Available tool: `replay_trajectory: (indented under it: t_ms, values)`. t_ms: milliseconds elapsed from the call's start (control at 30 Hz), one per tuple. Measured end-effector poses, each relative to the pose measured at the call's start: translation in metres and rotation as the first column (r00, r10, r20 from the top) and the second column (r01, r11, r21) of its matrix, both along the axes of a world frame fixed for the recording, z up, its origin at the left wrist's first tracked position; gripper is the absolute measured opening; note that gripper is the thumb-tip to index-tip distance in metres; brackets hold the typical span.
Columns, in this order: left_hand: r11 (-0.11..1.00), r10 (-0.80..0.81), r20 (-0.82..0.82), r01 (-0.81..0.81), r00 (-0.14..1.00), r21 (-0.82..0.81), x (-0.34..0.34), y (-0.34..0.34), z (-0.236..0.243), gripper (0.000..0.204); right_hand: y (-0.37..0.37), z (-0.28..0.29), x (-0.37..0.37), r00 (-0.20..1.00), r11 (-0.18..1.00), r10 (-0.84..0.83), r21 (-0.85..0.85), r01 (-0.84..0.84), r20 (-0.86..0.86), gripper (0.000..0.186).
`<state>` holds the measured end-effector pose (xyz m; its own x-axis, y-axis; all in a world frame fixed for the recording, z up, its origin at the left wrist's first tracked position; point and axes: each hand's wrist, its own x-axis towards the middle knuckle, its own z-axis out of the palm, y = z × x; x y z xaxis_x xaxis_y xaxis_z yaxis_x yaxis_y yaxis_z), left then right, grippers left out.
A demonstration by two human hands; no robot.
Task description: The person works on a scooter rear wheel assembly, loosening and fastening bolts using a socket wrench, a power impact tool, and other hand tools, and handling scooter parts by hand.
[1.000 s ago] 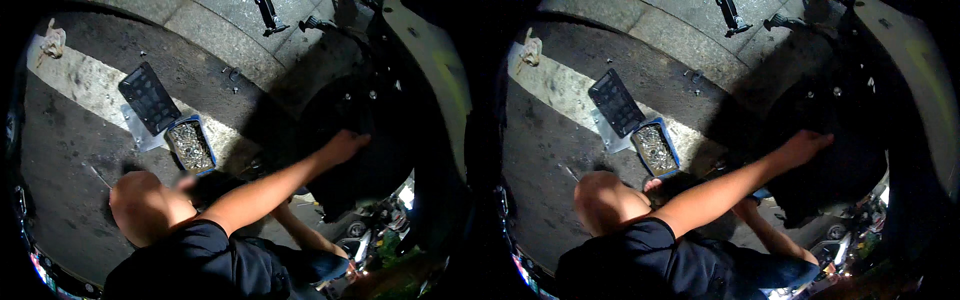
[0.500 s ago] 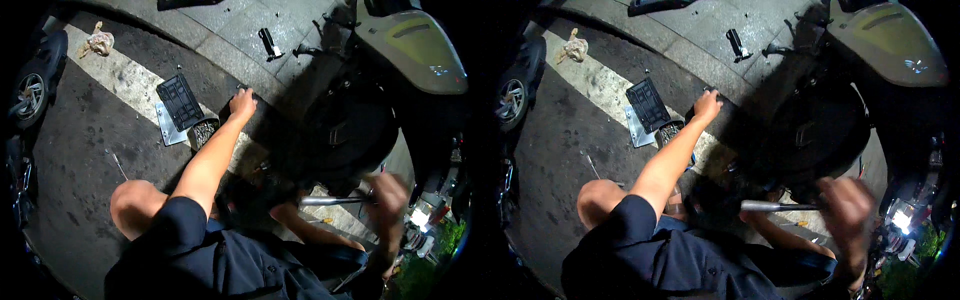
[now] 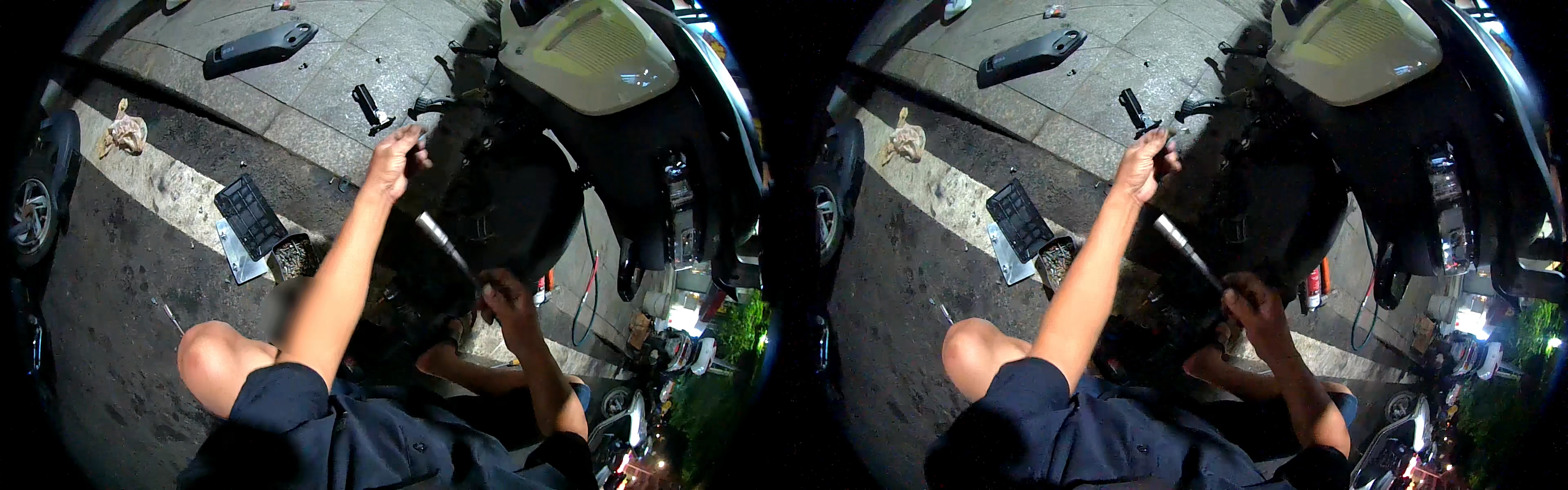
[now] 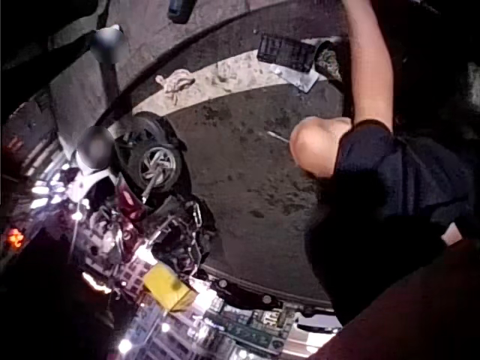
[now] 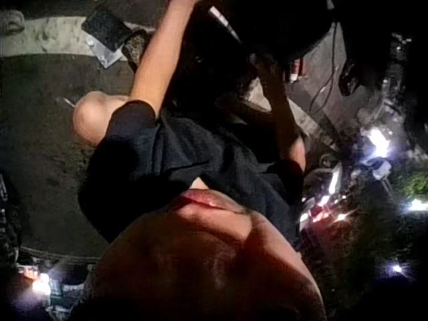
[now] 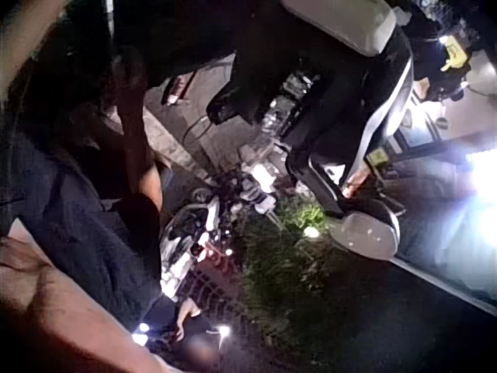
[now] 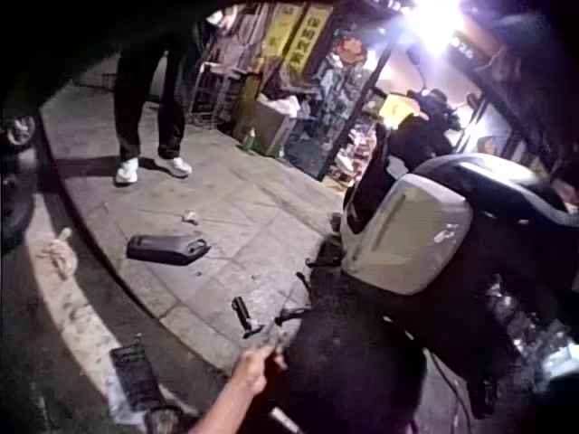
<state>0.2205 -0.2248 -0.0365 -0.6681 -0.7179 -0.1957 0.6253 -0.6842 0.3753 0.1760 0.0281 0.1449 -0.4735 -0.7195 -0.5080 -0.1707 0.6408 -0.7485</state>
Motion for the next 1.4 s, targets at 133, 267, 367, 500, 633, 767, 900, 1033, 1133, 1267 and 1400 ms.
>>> replay_trajectory:
  t_ms: [133,267,367,500,633,767,900,1033,1133,1267,1400]
  values:
    - [1.000,-0.015,-0.130,0.011,0.991,-0.024,-0.006,0.036,0.069,0.019,-0.019,0.005,0.000,0.930,0.943,-0.183,-0.211,0.258,0.319,0.022]
    - [0.997,-0.059,-0.141,0.067,0.988,0.050,0.013,0.050,0.074,0.018,-0.029,0.002,0.003,0.920,0.917,-0.301,-0.188,0.351,0.251,0.020]
    - [0.990,-0.143,-0.162,0.144,0.976,-0.007,0.005,0.050,0.062,0.015,-0.028,-0.009,-0.007,0.966,0.946,-0.225,-0.206,0.249,0.130,0.018]
    - [0.976,-0.191,-0.238,0.210,0.952,0.057,0.006,0.052,0.055,0.016,-0.024,-0.015,-0.015,0.986,0.965,-0.157,-0.204,0.165,0.057,0.018]
    - [0.967,-0.185,-0.307,0.229,0.934,0.113,0.015,0.044,0.051,0.017,-0.034,-0.020,-0.002,0.983,0.964,-0.169,-0.195,0.181,0.075,0.019]
    - [0.972,-0.194,-0.327,0.226,0.925,0.061,0.022,0.034,0.037,0.017,-0.045,-0.034,0.010,0.890,0.928,-0.254,-0.165,0.335,0.380,0.020]
    - [0.968,-0.250,-0.280,0.240,0.927,-0.068,0.027,0.011,0.014,0.016,-0.052,-0.072,0.025,0.568,0.871,-0.204,-0.117,0.478,0.797,0.024]
    - [0.997,-0.078,-0.041,0.078,0.996,-0.004,0.009,0.007,0.006,0.012,-0.091,-0.074,0.054,0.900,0.900,-0.279,-0.236,0.367,0.336,0.028]
    - [0.999,0.028,0.050,-0.030,0.998,0.045,-0.017,0.017,-0.014,0.012,-0.101,-0.078,0.048,0.970,0.929,-0.205,-0.285,0.235,0.132,0.032]
    - [0.939,0.088,0.102,-0.117,0.991,0.322,-0.049,0.031,-0.033,0.009,-0.100,-0.060,0.039,0.976,0.952,-0.003,-0.301,-0.063,-0.216,0.049]
    - [0.971,0.093,0.314,-0.156,0.945,0.181,-0.087,0.035,-0.018,0.017,-0.128,-0.031,0.013,0.692,0.909,0.289,-0.037,-0.415,-0.661,0.028]
